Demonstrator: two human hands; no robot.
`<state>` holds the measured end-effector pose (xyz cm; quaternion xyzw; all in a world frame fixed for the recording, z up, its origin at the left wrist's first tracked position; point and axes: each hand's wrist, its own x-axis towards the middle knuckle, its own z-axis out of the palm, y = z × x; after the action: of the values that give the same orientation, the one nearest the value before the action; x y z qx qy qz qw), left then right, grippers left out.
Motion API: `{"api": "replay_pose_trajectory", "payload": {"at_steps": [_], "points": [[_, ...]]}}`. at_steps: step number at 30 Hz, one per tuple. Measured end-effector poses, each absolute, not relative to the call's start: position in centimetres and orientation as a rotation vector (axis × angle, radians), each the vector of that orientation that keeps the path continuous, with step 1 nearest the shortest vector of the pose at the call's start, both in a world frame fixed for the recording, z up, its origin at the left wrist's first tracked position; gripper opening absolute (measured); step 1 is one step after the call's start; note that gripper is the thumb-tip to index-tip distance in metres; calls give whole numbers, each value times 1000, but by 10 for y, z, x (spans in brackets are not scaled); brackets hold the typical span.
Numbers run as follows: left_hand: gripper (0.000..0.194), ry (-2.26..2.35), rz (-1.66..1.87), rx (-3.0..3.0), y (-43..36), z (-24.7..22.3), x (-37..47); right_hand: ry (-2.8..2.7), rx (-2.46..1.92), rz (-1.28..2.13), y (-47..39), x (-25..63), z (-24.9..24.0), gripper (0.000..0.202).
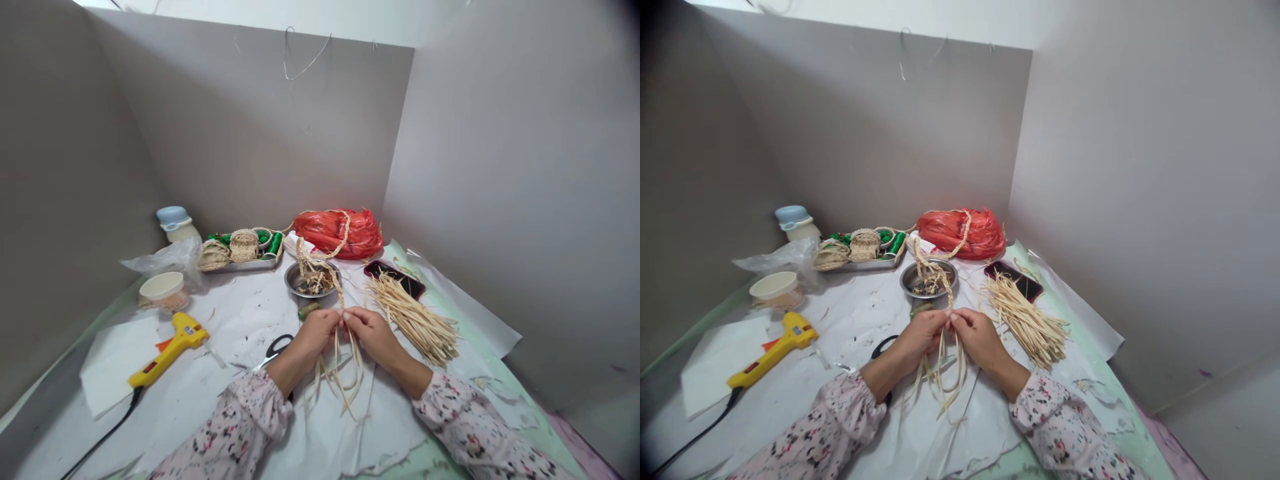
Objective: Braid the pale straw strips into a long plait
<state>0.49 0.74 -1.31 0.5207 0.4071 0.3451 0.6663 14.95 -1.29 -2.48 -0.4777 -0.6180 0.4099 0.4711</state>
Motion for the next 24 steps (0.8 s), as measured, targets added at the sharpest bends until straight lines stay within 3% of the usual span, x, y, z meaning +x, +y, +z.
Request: {"api": "replay_pose_trajectory", "payload": {"at_steps": [4,11,13,18,24], "points": [[32,953,758,1247,6,-11,7,-1393,-1148,1199,-11,147,-28,24],[35,854,746,1242,4,-11,8,-1325,-1243,1190,-12,146,-29,25],[33,872,779,1251,6,-14,6,-1409,-1283,1071,-12,147,-25,24],[31,921,799,1212,9,-12,2,-1647,-1408,392,-6,168,-3,20],[27,948,790,1183,7,-6,0,-2037,-1919,210,-11,199,25,17]]}}
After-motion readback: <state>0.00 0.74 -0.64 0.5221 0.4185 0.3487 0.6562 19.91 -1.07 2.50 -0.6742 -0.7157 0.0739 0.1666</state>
